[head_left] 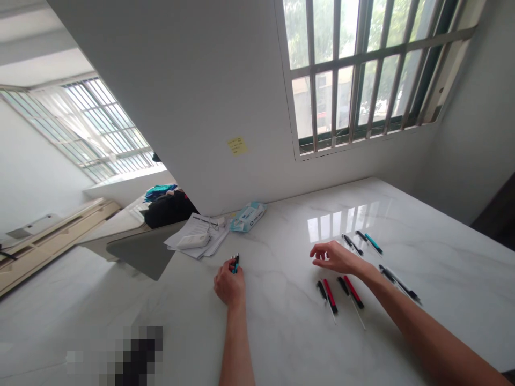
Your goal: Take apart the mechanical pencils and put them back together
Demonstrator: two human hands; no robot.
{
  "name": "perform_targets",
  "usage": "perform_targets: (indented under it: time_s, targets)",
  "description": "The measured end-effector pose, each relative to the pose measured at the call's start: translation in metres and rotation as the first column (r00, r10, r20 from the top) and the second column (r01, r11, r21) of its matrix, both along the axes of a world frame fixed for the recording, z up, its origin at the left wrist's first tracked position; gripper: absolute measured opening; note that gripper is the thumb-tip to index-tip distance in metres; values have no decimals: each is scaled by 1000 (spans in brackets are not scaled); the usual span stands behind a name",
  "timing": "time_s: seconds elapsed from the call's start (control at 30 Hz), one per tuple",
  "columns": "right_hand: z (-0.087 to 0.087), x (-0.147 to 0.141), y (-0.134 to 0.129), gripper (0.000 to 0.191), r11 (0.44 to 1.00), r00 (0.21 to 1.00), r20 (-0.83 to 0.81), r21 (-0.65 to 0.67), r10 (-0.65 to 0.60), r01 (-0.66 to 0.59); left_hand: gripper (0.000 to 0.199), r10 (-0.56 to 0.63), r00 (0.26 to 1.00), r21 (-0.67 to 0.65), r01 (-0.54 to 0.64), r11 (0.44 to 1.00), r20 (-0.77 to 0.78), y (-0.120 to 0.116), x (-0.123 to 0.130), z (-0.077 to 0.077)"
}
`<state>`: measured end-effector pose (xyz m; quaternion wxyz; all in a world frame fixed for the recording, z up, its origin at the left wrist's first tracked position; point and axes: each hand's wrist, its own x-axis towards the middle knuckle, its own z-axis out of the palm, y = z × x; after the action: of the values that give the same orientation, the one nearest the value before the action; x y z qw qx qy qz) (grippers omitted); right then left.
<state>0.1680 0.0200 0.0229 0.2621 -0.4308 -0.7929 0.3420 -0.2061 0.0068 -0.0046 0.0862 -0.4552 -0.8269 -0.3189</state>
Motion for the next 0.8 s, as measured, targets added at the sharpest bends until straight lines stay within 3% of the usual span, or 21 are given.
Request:
perform_targets:
  time_s: [0.17, 0.33, 0.5, 0.8]
  targets:
    - [21, 1, -19, 47, 986, 976, 145, -48, 162, -157, 25, -35, 999, 83, 35, 996, 0, 0, 5, 2]
    - [23, 0, -40, 71, 967, 939, 235, -97, 252, -235, 26, -210, 978, 191, 208, 959, -9, 3, 24, 4]
    - [9, 2, -46, 68, 975, 943, 251, -23, 218, -220, 28, -356, 934, 178, 352, 919, -8, 2, 48, 9]
    - [0, -4, -44, 60, 971, 947, 228, 28, 224, -236, 28, -408, 905, 164, 388, 907, 120, -2, 68, 17]
